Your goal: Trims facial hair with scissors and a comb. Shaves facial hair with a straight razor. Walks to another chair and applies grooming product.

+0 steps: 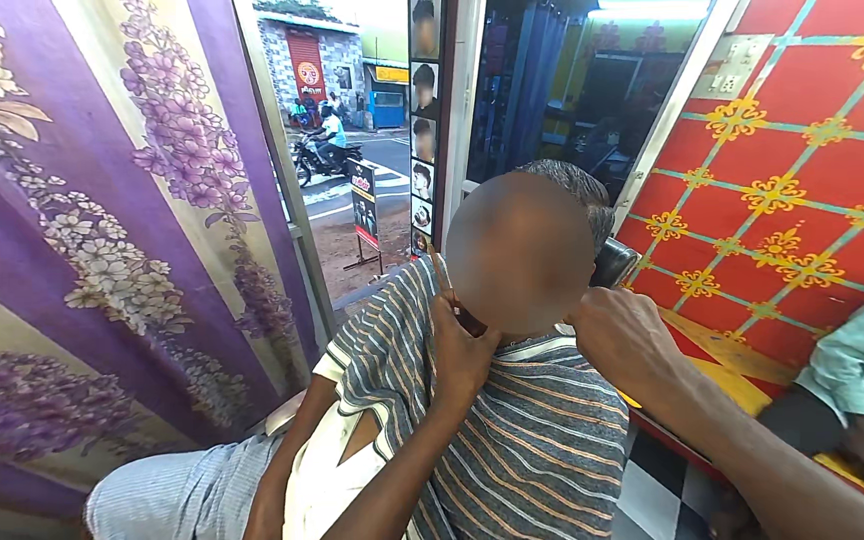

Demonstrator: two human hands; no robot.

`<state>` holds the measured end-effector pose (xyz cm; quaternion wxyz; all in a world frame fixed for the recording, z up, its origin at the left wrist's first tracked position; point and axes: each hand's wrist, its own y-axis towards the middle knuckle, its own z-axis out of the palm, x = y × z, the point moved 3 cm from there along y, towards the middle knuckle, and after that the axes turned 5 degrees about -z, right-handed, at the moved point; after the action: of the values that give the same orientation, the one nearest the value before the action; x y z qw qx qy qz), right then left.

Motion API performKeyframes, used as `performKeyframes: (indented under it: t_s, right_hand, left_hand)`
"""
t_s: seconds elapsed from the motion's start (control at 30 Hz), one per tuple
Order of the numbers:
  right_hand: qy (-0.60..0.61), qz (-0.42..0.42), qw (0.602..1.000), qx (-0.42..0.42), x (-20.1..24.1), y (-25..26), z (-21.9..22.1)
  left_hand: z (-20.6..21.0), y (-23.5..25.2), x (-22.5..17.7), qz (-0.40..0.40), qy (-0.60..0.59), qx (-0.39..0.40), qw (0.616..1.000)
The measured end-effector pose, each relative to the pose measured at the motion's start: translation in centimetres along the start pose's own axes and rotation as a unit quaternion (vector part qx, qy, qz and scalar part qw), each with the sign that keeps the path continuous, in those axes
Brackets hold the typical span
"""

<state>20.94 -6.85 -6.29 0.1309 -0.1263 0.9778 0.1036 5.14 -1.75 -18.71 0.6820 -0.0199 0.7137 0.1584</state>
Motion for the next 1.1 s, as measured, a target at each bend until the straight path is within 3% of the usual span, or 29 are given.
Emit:
performKeyframes:
  t_s: [0.1, 0.4, 0.6, 0.77, 0.97, 1.03, 1.1]
  right_hand:
    - [0.025, -0.039, 0.997, -0.060, -0.5, -1.0, 1.0]
    - [0.024, -0.016, 0.999, 0.014, -1.2, -0.7, 2.1]
    - [0.046, 0.012, 0.997, -0.061, -1.0, -1.2, 2.1]
    - [0.033, 0.011, 0.999, 0.038, -0.6, -1.2, 2.0]
    - [0.056, 0.007, 0.993, -0.108, -1.1, -2.3, 1.8]
    - [0.089, -0.008, 0.978, -0.187, -1.7, -3.7, 2.0]
    - [0.145, -0.011, 0.962, -0.231, -2.7, -5.3, 2.9]
  left_hand:
    - [0.0, -0.1, 0.0, 0.005, -0.016, 0.000, 1.000]
    - [1.0, -0.4, -0.6, -0.027, 0.005, -0.036, 0.999]
    - [1.0, -0.5, -0.5, -0.014, 0.000, -0.041, 0.999]
    - [1.0, -0.5, -0.4, -0.009, -0.008, -0.039, 0.999]
    - [0.8, -0.6, -0.2, -0.002, -0.006, -0.039, 0.999]
    - [-0.2, -1.3, 0.0, 0.072, -0.007, -0.061, 0.996]
    - [-2.0, -2.2, -0.2, 0.207, -0.009, -0.092, 0.974]
